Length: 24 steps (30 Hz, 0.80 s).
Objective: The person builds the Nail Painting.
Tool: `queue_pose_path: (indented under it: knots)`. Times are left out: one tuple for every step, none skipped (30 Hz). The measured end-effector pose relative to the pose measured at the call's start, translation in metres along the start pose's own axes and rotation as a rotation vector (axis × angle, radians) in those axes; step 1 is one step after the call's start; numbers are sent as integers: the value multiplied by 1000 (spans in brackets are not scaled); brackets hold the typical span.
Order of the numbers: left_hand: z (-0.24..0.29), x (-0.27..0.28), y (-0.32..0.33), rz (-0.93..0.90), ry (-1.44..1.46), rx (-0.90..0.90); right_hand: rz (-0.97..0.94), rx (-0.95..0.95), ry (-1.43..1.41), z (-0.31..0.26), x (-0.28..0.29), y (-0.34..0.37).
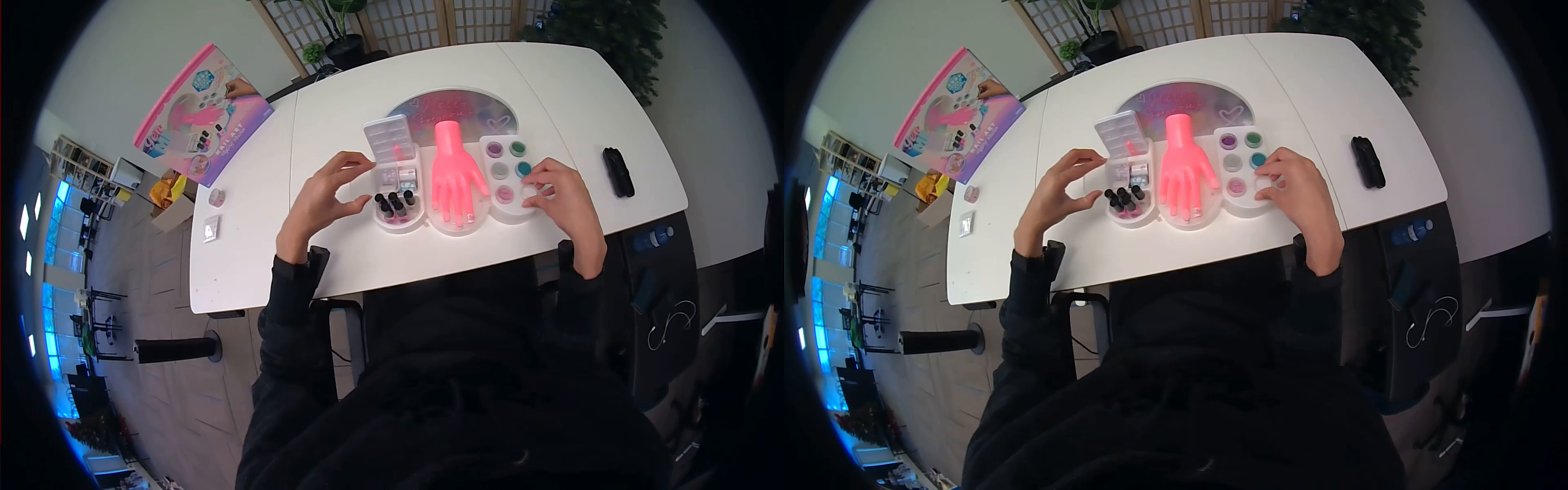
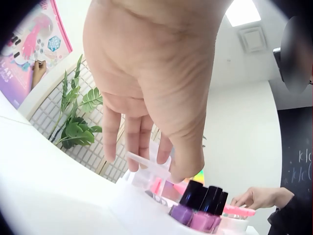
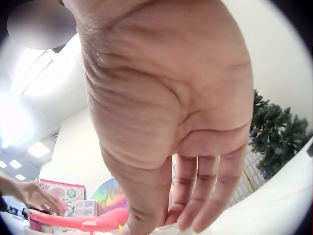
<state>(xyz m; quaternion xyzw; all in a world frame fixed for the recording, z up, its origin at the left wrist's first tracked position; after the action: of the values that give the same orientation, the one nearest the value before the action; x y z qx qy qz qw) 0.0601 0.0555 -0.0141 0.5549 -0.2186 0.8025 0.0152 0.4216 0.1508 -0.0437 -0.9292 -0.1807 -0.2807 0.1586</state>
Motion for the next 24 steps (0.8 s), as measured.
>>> queue_pose_path:
  knots:
    - [1,-3,-2,-8,11,-8,-3,3,3,-1,0,0]
    - [1,-6,-4,-15,23,-16,-2,5,3,-1,0,0]
    - [0,-9,-5,-12,22,-17,-1,-7,8,-1,0,0]
    - [0,-11,-6,-11,16,-19,0,-20,13,-1,0,0]
    - [-1,-14,-7,-10,9,-20,0,-17,12,-2,0,0]
    - [-2,-17,-8,-9,7,-19,3,-4,15,-2,0,0]
    - [-2,-20,-9,-24,18,-41,5,10,16,-2,0,0]
    - [-2,-23,-10,-41,30,-62,4,11,13,-2,0,0]
    - [-3,-25,-12,-43,27,-60,4,8,20,-3,0,0]
    - [-2,-26,-13,-39,31,-86,5,4,26,-4,0,0]
    - [-1,-28,-14,-36,37,-113,4,3,23,-4,-1,1]
    - [0,-30,-15,-38,36,-113,7,2,22,-4,-1,1]
    - [2,-31,-15,-27,32,-125,10,1,23,-4,0,1]
    - [3,-32,-16,-17,29,-137,11,-1,21,-3,0,1]
    - [3,-32,-16,-19,29,-138,8,8,12,-2,0,1]
    - [5,-31,-16,-20,22,-128,5,17,3,-2,0,1]
    - [5,-31,-16,-20,14,-117,6,15,2,-2,0,1]
    - [6,-32,-16,-21,14,-118,5,19,0,-2,-1,1]
    - [6,-32,-16,-18,-6,-104,5,24,-2,-2,0,2]
    - [6,-33,-15,-14,-26,-90,7,24,-3,-2,0,2]
    - [6,-33,-15,-13,-28,-92,5,18,6,-1,-1,2]
    - [7,-31,-15,-10,-39,-98,3,14,16,0,-1,1]
    - [7,-29,-16,-6,-51,-106,9,20,17,-2,1,1]
    - [8,-26,-16,1,-55,-114,0,11,-9,-3,1,3]
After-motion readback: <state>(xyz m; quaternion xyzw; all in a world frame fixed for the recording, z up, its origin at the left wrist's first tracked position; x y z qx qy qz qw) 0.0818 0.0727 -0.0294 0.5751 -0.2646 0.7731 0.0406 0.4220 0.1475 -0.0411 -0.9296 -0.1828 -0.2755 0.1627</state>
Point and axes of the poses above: each hand's wrist, its own y-axis away from the middle knuckle, its own x-axis out of the back of the hand, z = x × y, the point moved 6 cm from there along -y, towards the middle knuckle, and after that the axes turned 10 degrees about -y, right-handed, at the moved point
